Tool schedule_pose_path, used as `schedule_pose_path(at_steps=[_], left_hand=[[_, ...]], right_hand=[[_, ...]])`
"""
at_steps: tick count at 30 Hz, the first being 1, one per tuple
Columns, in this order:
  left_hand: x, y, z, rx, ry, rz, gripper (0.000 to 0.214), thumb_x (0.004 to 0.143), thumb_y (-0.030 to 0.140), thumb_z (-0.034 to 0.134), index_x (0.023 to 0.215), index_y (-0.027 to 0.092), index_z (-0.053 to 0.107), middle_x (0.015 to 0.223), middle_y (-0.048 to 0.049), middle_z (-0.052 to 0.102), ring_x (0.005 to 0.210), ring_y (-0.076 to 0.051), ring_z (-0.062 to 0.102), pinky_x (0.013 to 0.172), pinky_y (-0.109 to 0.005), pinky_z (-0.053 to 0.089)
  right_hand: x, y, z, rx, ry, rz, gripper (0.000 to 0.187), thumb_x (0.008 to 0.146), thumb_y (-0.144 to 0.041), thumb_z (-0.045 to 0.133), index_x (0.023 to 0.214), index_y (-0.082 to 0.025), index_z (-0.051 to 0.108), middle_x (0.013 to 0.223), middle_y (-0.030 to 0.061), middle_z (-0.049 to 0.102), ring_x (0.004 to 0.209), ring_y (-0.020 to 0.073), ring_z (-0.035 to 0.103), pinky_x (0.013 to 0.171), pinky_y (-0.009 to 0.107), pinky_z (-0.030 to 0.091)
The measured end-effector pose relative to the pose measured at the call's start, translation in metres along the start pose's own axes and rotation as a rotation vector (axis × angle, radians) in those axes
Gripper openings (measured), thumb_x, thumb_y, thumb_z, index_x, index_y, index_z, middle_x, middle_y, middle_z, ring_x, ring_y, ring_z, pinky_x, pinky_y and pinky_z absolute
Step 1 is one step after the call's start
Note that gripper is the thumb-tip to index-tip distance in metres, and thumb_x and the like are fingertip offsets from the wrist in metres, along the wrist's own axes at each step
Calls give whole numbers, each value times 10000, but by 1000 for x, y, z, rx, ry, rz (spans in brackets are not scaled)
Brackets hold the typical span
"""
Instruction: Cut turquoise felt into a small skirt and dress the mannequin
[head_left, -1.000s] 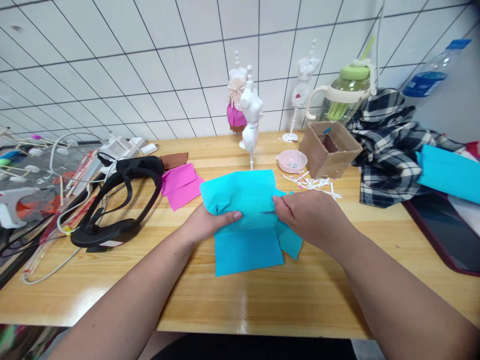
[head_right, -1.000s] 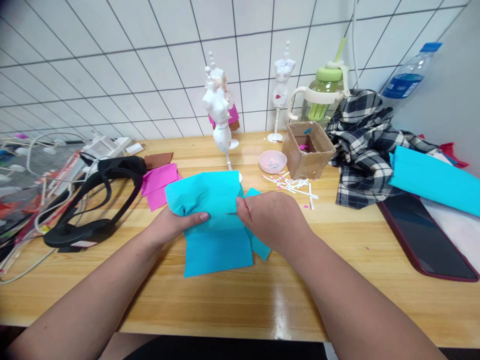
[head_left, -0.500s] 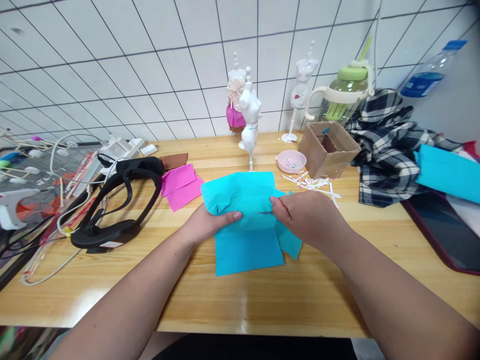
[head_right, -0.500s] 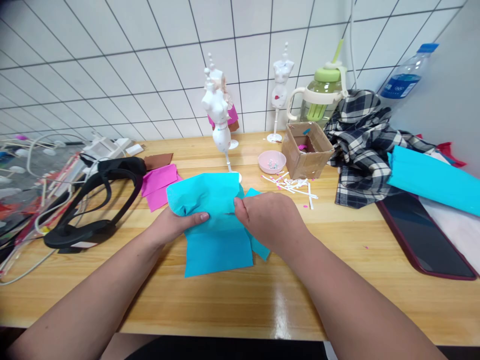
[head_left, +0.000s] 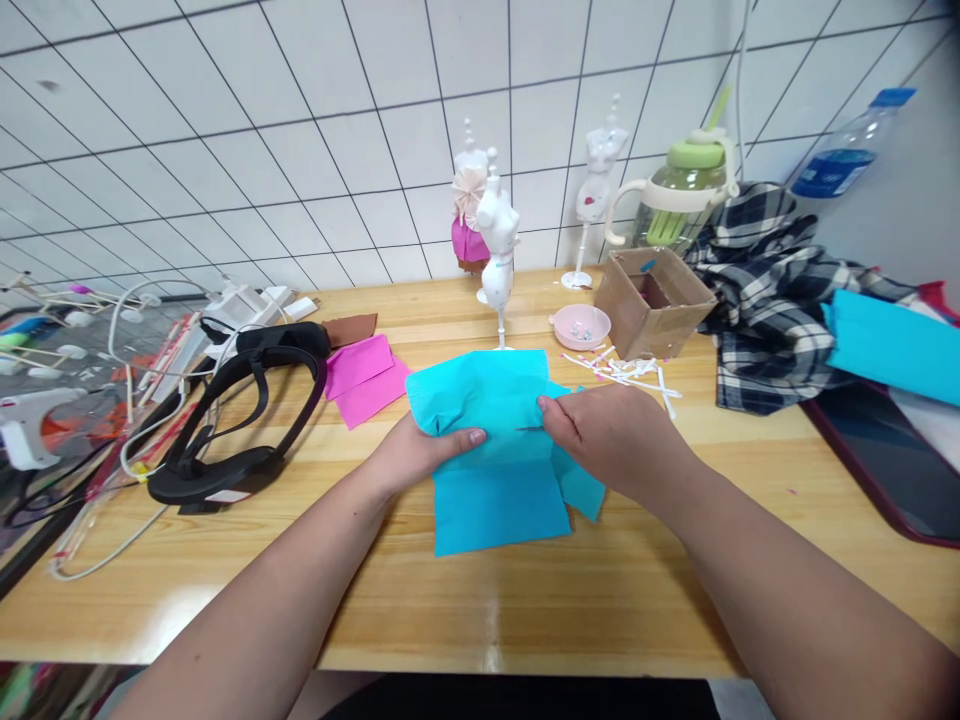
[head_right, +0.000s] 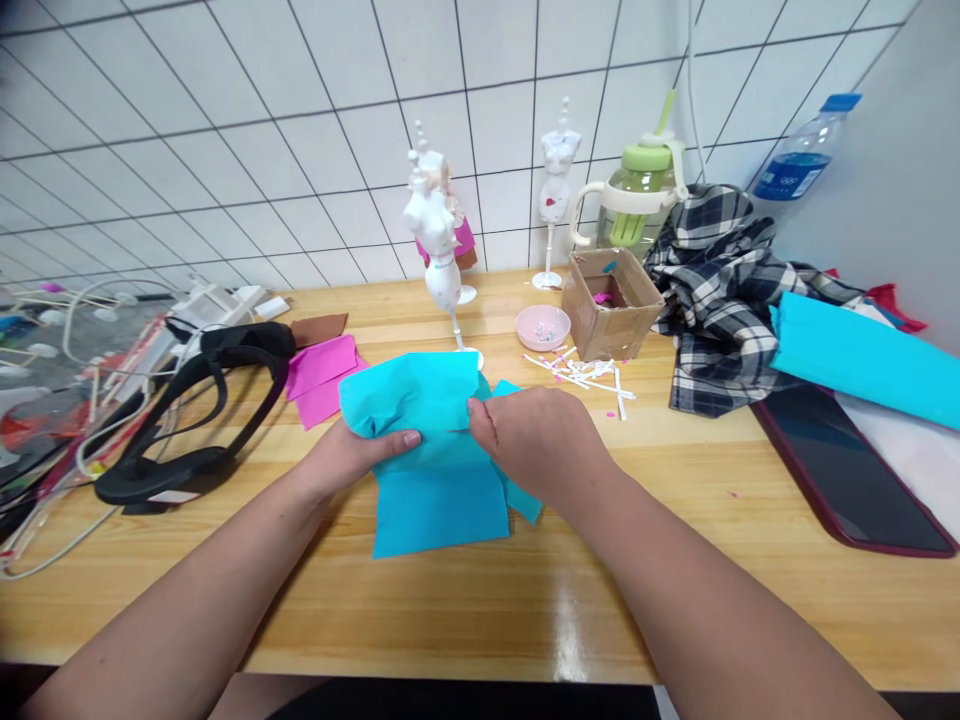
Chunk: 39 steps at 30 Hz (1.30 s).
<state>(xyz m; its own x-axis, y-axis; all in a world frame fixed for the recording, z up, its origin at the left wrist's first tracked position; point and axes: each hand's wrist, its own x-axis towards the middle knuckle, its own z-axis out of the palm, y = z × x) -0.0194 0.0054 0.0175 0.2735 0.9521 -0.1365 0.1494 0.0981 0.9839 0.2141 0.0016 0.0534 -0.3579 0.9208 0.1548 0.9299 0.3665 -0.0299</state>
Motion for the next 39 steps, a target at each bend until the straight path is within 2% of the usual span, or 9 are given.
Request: schedule_pose_path(at_steps=[13, 18, 23, 30, 39], left_hand=[[0, 3, 2, 18, -14, 10, 657, 708, 421, 808, 1293, 206, 600, 1355, -115, 615, 1215, -343, 600, 1023, -501, 505], [0, 1, 0, 7, 4, 6, 679, 691, 426, 820, 1292, 198, 603, 1344, -125, 622, 1204, -353, 606, 1012, -504, 513], [0, 5, -3, -32, 59, 34, 741, 679, 413, 834, 1341, 215, 565, 1356, -124, 613, 1208, -350, 604, 1002, -485, 525], [0, 2, -2, 3, 23, 21, 649, 691, 396, 827, 1263, 183, 609, 1326, -124, 636, 1184, -336, 623, 994, -466, 535], [-1, 4, 0, 28, 11, 18, 667, 690, 419, 817, 1274, 179, 600, 1337, -127, 627, 1210, -351, 601, 1020, -503, 507]], right_hand=[[0, -1, 1, -8, -13, -12, 581, 996, -398, 299, 610, -188, 680, 627, 64, 699, 565, 169, 569, 530, 311, 127], [2, 0, -3, 11, -74, 18, 575, 998, -398, 290, 655, -202, 707, 666, 61, 714, 598, 186, 587, 534, 314, 145], [4, 7, -10, 86, -121, 64, 578, 1003, -379, 282, 661, -214, 717, 691, 41, 723, 611, 162, 583, 547, 307, 182], [2, 3, -9, 67, -62, 61, 525, 988, -404, 315, 703, -210, 711, 671, 44, 708, 598, 169, 565, 538, 304, 160], [1, 3, -7, 21, -68, 48, 524, 988, -392, 315, 717, -201, 720, 687, 62, 718, 605, 184, 580, 538, 301, 147]])
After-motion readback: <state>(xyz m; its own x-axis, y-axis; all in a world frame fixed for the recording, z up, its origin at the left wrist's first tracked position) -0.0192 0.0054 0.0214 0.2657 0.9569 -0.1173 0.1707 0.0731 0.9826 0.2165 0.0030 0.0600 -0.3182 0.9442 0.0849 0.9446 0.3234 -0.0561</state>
